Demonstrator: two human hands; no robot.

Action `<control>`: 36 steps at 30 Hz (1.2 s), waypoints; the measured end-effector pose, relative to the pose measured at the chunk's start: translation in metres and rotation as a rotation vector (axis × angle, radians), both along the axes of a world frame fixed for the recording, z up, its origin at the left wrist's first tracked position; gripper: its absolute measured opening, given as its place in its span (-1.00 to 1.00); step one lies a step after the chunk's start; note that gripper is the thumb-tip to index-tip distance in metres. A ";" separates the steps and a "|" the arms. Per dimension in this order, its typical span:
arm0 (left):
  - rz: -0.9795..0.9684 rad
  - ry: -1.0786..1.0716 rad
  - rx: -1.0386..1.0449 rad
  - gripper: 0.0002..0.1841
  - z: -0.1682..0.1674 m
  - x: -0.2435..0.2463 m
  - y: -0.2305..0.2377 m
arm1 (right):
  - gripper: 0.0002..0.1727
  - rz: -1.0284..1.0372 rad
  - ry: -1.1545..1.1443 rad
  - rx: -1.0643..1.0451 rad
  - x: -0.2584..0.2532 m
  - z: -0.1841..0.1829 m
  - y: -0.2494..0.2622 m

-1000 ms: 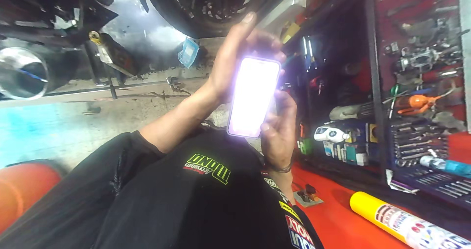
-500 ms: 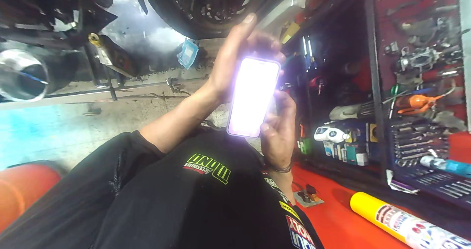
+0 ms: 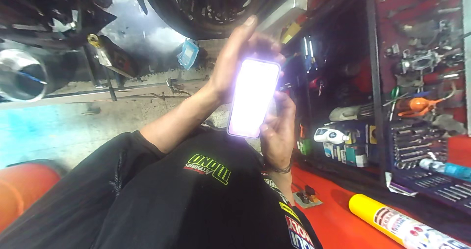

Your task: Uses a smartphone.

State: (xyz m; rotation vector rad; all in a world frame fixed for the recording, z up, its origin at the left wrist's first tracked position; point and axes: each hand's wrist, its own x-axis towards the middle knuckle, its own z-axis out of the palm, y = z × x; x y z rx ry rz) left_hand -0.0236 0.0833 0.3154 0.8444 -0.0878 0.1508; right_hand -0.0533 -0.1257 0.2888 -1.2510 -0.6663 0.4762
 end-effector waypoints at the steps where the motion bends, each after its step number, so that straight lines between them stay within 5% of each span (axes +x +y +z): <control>1: 0.000 0.004 -0.002 -0.16 0.000 0.001 0.000 | -0.23 -0.002 -0.003 -0.004 0.001 0.000 0.000; 12: -0.005 0.028 -0.014 -0.19 -0.003 0.010 0.000 | -0.25 -0.075 0.048 -0.021 0.004 0.002 0.005; 25: -0.018 -0.029 0.122 -0.25 -0.004 0.013 -0.013 | -0.66 -0.222 0.001 -0.143 0.010 -0.013 0.003; 36: -0.059 -0.029 0.133 -0.24 -0.008 0.015 -0.013 | -0.37 -0.075 0.085 -0.033 0.007 -0.014 -0.001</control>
